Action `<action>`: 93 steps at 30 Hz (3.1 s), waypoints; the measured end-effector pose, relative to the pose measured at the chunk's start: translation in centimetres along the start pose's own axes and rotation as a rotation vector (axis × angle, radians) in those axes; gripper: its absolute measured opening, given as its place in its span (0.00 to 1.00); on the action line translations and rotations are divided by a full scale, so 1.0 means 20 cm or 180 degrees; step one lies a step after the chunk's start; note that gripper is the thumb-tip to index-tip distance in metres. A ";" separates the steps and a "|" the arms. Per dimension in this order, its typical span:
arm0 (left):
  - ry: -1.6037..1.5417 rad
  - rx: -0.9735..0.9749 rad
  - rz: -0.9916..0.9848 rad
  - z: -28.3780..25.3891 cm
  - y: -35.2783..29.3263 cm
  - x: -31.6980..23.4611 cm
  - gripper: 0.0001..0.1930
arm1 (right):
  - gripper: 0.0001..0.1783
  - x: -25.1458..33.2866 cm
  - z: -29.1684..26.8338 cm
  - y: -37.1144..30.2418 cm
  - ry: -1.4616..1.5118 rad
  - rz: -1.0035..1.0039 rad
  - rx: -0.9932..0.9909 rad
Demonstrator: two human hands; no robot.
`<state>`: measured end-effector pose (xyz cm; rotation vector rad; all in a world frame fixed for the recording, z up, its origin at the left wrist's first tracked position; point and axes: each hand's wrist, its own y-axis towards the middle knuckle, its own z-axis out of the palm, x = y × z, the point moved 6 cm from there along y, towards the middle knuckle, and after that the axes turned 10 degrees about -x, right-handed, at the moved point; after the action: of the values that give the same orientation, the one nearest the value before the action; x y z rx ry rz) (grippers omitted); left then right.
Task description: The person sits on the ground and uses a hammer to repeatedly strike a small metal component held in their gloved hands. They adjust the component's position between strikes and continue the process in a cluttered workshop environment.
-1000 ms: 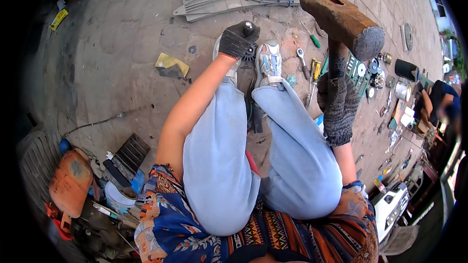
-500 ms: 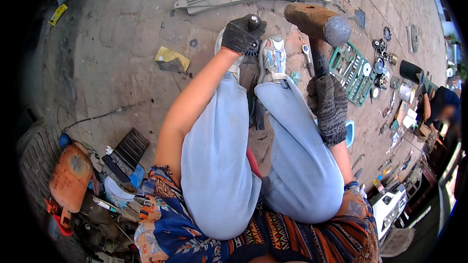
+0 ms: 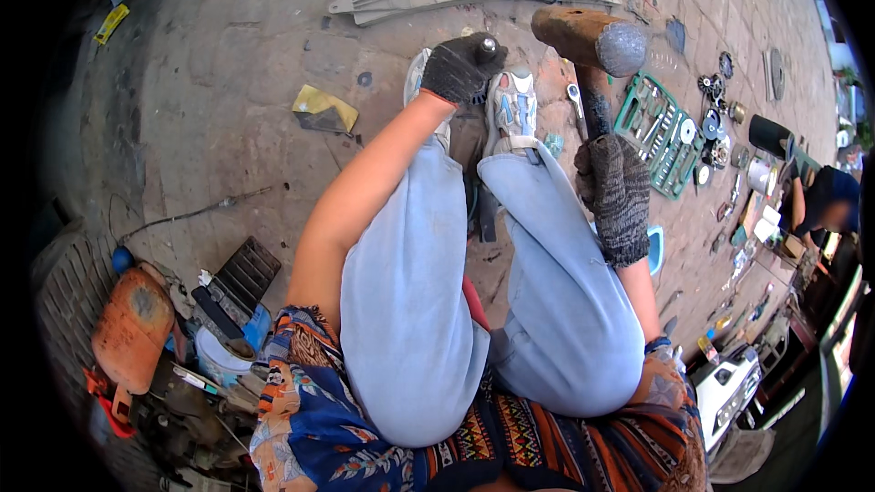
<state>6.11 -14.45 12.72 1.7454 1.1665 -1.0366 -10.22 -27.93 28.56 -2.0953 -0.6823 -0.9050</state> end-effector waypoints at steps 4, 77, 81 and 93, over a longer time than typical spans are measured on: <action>0.0074 -0.0014 -0.0053 -0.01 -0.02 -0.01 0.11 | 0.21 0.16 0.00 -0.02 -0.0346 -0.0656 -0.0095; -0.0658 -0.0176 -0.0481 -0.04 -0.02 0.05 0.07 | 0.05 0.01 -0.02 0.01 -0.1890 -0.2255 -0.0027; -0.0709 -0.0260 -0.0275 -0.05 -0.01 0.00 0.08 | 0.06 0.00 -0.02 0.02 -0.1919 -0.2155 0.0014; -0.0350 -0.0233 -0.0003 -0.01 -0.04 -0.05 0.08 | 0.09 -0.01 -0.03 0.02 -0.1418 -0.1844 -0.0051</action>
<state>5.13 -14.35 13.52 1.6108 1.1226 -1.0635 -10.36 -28.56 28.49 -2.1662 -1.5746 -0.7303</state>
